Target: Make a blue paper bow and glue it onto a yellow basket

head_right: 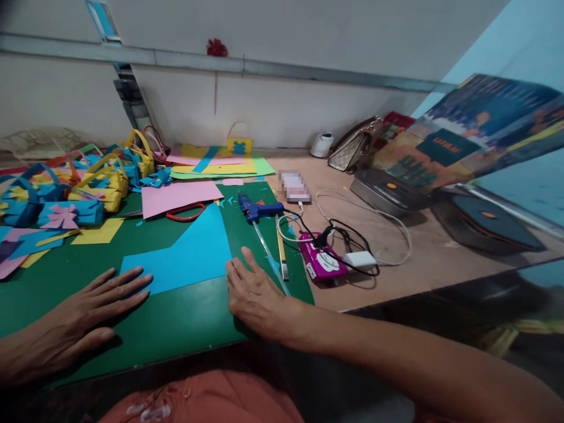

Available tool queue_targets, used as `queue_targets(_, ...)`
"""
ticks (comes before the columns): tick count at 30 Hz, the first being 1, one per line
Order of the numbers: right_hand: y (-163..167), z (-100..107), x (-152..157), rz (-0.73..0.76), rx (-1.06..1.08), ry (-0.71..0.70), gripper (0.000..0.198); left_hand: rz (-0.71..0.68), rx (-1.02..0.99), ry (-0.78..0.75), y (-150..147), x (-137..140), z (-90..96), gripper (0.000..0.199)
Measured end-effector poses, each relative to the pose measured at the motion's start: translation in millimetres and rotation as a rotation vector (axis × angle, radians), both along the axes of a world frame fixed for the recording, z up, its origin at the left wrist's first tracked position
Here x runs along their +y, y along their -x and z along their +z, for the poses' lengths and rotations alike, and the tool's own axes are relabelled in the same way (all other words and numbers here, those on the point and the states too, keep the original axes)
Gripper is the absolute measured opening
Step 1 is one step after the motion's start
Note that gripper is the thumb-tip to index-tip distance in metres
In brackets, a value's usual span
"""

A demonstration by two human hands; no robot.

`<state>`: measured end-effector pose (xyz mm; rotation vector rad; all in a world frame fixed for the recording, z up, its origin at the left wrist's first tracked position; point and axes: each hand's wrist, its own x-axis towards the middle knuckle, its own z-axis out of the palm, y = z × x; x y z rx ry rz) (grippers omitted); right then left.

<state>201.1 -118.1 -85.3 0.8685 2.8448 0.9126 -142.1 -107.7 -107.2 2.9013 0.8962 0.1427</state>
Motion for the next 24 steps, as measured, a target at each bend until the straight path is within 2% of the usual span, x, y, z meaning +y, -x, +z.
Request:
queue_targets(5, -2, -3, -3, -0.023, -0.014, 0.019, 0.027, -0.063, 0.004, -0.054, 14, 1, 6.0, 0.062)
queue_targets(11, -4, 0, -8, -0.062, -0.015, 0.009, 0.027, -0.058, -0.060, -0.105, 19, -1, 4.9, 0.062)
queue_targets(19, -6, 2, -9, -0.038, -0.089, 0.058, 0.028, -0.056, -0.093, -0.099, 28, 0, 4.3, 0.059)
queue_targets(22, -1, 9, -6, -0.056, -0.086, 0.048, 0.022, -0.034, -0.063, -0.077, 25, -1, 4.0, 0.060)
queue_targets(24, 5, 18, -4, -0.121, -0.076, 0.016, 0.019, 0.000, -0.058, -0.078, 20, -2, 2.7, 0.060)
